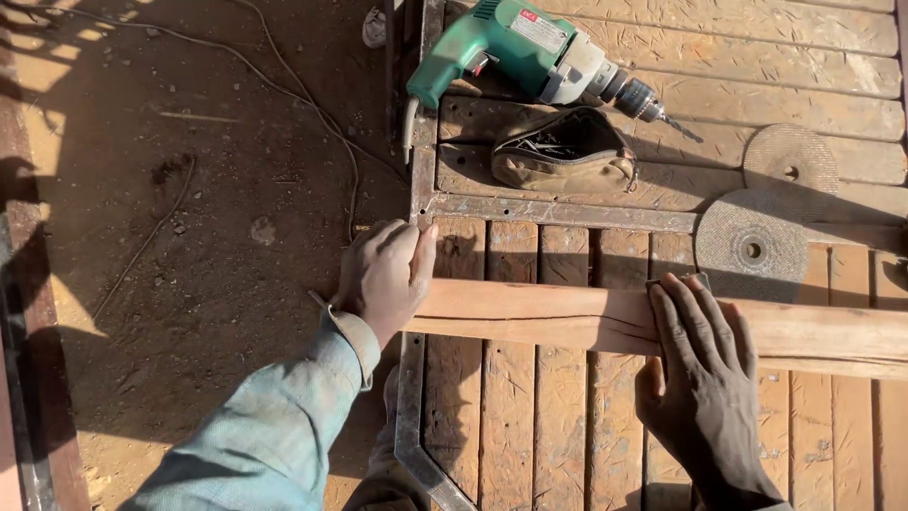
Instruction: Sanding the surface and edges of a curved wooden plank by hand using sandpaper.
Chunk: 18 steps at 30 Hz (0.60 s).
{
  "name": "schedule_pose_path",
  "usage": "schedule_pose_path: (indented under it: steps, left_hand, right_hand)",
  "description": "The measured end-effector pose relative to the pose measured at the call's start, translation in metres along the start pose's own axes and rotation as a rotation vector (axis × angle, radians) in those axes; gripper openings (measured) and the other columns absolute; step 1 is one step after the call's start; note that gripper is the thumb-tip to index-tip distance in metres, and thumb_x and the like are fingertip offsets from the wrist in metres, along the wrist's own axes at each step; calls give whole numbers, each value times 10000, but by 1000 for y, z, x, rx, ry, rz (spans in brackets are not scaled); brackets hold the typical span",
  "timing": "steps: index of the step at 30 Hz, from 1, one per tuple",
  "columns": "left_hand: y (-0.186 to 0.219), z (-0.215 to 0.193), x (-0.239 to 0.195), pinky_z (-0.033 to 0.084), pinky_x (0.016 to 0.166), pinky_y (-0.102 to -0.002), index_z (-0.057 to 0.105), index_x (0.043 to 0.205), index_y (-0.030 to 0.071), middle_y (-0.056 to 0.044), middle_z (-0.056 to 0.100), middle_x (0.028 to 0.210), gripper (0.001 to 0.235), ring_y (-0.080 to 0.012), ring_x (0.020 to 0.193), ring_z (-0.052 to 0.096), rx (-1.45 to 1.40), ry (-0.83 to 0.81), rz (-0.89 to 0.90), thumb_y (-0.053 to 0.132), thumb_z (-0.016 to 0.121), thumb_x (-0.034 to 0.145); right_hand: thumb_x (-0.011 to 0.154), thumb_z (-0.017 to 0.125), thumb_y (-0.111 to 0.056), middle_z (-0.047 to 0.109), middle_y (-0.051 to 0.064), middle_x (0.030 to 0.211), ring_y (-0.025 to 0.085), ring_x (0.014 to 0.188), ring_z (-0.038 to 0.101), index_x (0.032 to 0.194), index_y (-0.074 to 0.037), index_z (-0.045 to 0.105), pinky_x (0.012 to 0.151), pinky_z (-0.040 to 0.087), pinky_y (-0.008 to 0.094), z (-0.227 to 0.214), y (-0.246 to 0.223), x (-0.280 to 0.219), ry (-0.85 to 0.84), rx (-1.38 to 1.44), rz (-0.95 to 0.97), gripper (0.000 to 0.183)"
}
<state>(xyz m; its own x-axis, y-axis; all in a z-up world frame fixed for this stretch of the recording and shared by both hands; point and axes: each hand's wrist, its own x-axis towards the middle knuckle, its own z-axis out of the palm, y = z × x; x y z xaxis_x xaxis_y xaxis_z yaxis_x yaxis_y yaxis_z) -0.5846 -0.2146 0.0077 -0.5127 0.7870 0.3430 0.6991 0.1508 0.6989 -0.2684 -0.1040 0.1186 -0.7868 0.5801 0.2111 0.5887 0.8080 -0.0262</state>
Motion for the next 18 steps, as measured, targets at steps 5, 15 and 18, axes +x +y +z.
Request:
schedule_pose_path:
  steps: [5, 15, 18]
  left_hand:
    - [-8, 26, -18, 406, 953, -456, 452, 707, 164, 13, 475, 612, 434, -236, 593, 497, -36, -7, -301, 378, 453, 1084]
    - [-10, -46, 3, 461, 673, -362, 609, 778, 41, -75, 617, 722, 348, -228, 632, 557, -279, -64, -18, 313, 643, 992]
    - [-33, -105, -37, 645, 879, -384, 574, 1271, 88, -126, 694, 1237, 814, -271, 1086, 724, -393, -377, -315, 770, 518, 832]
  right_hand:
    - [614, 521, -38, 404, 173, 1652, 344, 1561, 338, 1560, 8, 423, 1290, 239, 522, 26, -80, 17, -7, 91, 76, 952]
    - [760, 537, -122, 379, 13, 1662, 191, 1556, 318, 1571, -167, 415, 1292, 197, 419, 39, -119, 48, -123, 17, -86, 820]
    - [724, 515, -92, 411, 43, 1651, 246, 1559, 351, 1563, -144, 435, 1277, 268, 465, 39, -116, 47, -76, 66, 6, 844]
